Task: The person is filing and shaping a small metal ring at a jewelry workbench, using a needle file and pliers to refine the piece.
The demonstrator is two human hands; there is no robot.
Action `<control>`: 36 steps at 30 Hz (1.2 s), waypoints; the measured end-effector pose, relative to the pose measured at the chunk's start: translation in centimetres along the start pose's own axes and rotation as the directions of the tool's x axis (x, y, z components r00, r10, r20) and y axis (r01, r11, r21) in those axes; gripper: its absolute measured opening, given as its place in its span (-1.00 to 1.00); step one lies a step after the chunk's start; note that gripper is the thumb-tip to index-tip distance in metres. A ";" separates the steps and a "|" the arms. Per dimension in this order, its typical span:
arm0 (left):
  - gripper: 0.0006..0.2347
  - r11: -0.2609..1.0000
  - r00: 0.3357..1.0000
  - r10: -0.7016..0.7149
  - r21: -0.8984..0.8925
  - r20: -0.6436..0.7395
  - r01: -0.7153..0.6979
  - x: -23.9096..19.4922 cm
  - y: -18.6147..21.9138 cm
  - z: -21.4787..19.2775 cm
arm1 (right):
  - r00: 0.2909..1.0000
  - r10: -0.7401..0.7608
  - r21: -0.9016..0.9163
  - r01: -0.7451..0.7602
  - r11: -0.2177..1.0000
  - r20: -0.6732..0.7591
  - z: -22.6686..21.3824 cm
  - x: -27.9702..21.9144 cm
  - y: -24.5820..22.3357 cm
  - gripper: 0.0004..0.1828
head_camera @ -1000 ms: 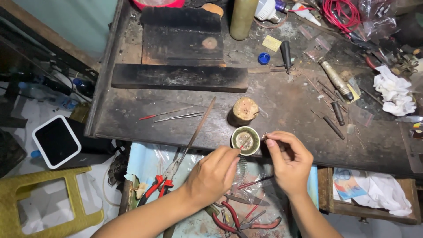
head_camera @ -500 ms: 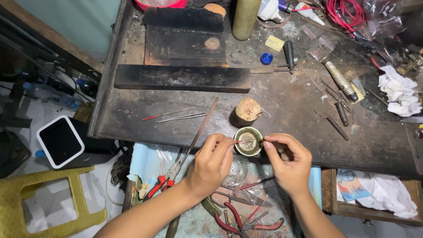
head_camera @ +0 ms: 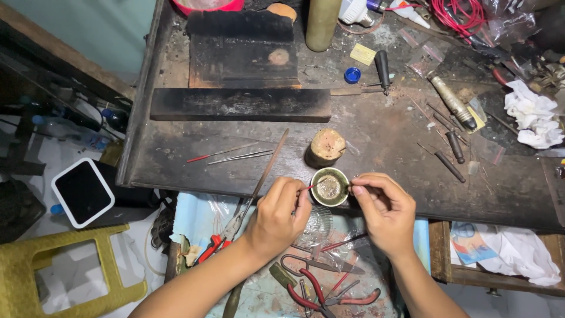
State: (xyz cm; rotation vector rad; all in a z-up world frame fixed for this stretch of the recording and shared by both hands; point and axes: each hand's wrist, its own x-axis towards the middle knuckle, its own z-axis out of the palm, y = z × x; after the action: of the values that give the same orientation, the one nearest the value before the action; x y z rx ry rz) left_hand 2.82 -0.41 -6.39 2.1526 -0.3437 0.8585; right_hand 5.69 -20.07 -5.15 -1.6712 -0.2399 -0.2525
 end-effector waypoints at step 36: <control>-0.96 0.996 0.997 -0.077 -0.043 0.027 0.078 0.3 -0.6 0.6 | 0.976 -0.218 0.258 0.209 0.943 0.007 -0.7 -1.1 1.4 -0.74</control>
State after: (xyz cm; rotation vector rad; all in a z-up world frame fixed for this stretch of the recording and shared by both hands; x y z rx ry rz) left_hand 3.64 -0.45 -6.83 2.1235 -0.2877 0.7737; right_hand 5.00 -20.90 -6.74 -1.3939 -0.4632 -0.3403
